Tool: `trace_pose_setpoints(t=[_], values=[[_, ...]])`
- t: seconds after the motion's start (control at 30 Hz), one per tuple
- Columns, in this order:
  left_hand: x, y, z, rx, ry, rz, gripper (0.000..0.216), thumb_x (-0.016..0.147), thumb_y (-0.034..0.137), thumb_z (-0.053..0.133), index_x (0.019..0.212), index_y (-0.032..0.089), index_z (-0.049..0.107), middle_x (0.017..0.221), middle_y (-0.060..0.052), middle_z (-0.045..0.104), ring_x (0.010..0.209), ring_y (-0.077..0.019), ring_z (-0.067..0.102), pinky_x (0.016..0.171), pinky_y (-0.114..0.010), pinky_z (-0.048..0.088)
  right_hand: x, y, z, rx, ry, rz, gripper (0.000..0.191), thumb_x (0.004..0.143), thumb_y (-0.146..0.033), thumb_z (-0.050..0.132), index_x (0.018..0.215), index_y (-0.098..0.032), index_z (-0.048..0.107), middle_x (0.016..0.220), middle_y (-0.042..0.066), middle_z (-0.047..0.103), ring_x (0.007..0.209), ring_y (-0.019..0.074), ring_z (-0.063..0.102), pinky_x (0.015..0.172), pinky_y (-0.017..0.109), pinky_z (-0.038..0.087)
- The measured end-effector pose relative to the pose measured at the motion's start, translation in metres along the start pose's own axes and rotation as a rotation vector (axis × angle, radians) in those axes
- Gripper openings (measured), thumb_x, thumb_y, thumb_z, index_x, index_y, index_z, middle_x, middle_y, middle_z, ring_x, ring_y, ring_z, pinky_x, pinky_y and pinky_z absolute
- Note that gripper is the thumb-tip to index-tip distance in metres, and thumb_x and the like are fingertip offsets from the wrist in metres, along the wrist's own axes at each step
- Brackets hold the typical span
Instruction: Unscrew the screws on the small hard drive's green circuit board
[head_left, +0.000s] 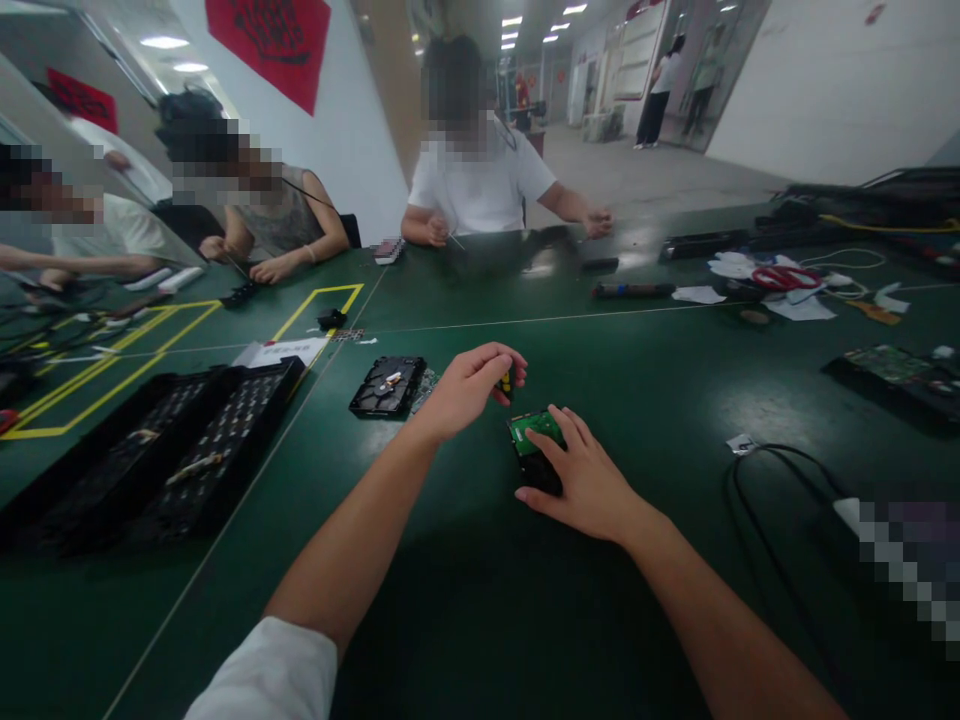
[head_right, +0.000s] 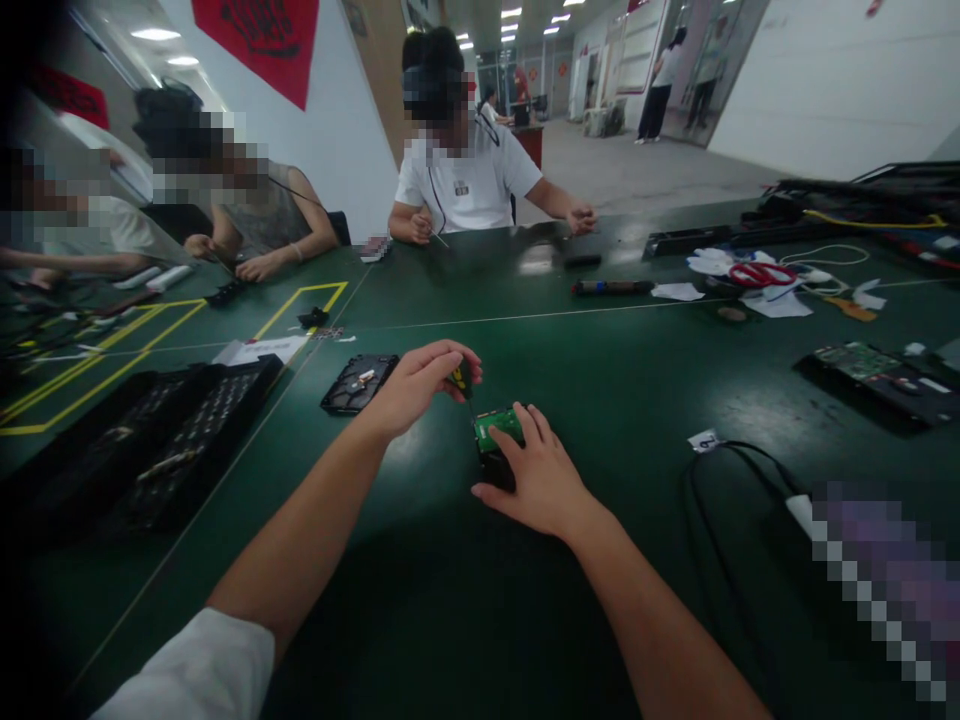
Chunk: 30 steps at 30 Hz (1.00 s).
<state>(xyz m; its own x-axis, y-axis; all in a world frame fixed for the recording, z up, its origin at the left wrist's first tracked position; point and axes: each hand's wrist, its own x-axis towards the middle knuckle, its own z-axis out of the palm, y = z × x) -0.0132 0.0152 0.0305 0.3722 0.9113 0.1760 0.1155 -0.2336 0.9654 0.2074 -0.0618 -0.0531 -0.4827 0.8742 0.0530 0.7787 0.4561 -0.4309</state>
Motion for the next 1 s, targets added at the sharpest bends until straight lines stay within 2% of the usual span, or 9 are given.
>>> trace_pose_setpoints(t=[0.43, 0.57, 0.83, 1.0], values=[[-0.003, 0.004, 0.001, -0.105, -0.045, 0.024, 0.027, 0.095, 0.034, 0.057, 0.108, 0.016, 0.071, 0.112, -0.012, 0.073, 0.099, -0.0209, 0.069, 0.061, -0.023, 0.054, -0.002, -0.005, -0.001, -0.012, 0.012, 0.013, 0.087, 0.085, -0.079, 0.058, 0.155, -0.028, 0.046, 0.174, 0.011, 0.013, 0.158, 0.0459, 0.009, 0.124, 0.065, 0.024], [-0.005, 0.006, -0.001, -0.106, -0.053, 0.044, 0.024, 0.094, 0.031, 0.057, 0.102, 0.015, 0.073, 0.111, -0.012, 0.073, 0.099, -0.0208, 0.069, 0.061, -0.023, 0.054, -0.003, -0.007, 0.001, -0.037, 0.020, 0.009, 0.089, 0.085, -0.081, 0.057, 0.155, -0.027, 0.046, 0.173, 0.013, 0.014, 0.158, 0.0454, 0.012, 0.124, 0.064, 0.023], [-0.008, 0.013, -0.003, -0.071, 0.007, 0.040, 0.019, 0.090, 0.025, 0.060, 0.098, 0.013, 0.073, 0.101, -0.011, 0.073, 0.091, -0.0179, 0.067, 0.063, -0.023, 0.055, -0.004, -0.010, -0.001, -0.065, 0.027, -0.007, 0.088, 0.086, -0.080, 0.057, 0.154, -0.025, 0.048, 0.172, 0.014, 0.017, 0.157, 0.0450, 0.015, 0.125, 0.063, 0.023], [-0.006, 0.011, -0.006, -0.090, -0.013, 0.045, 0.019, 0.091, 0.026, 0.062, 0.098, 0.013, 0.074, 0.100, -0.011, 0.073, 0.089, -0.0172, 0.067, 0.064, -0.024, 0.056, -0.005, -0.009, 0.000, -0.065, 0.035, -0.012, 0.086, 0.086, -0.080, 0.056, 0.154, -0.027, 0.048, 0.172, 0.012, 0.018, 0.157, 0.0450, 0.014, 0.124, 0.065, 0.023]])
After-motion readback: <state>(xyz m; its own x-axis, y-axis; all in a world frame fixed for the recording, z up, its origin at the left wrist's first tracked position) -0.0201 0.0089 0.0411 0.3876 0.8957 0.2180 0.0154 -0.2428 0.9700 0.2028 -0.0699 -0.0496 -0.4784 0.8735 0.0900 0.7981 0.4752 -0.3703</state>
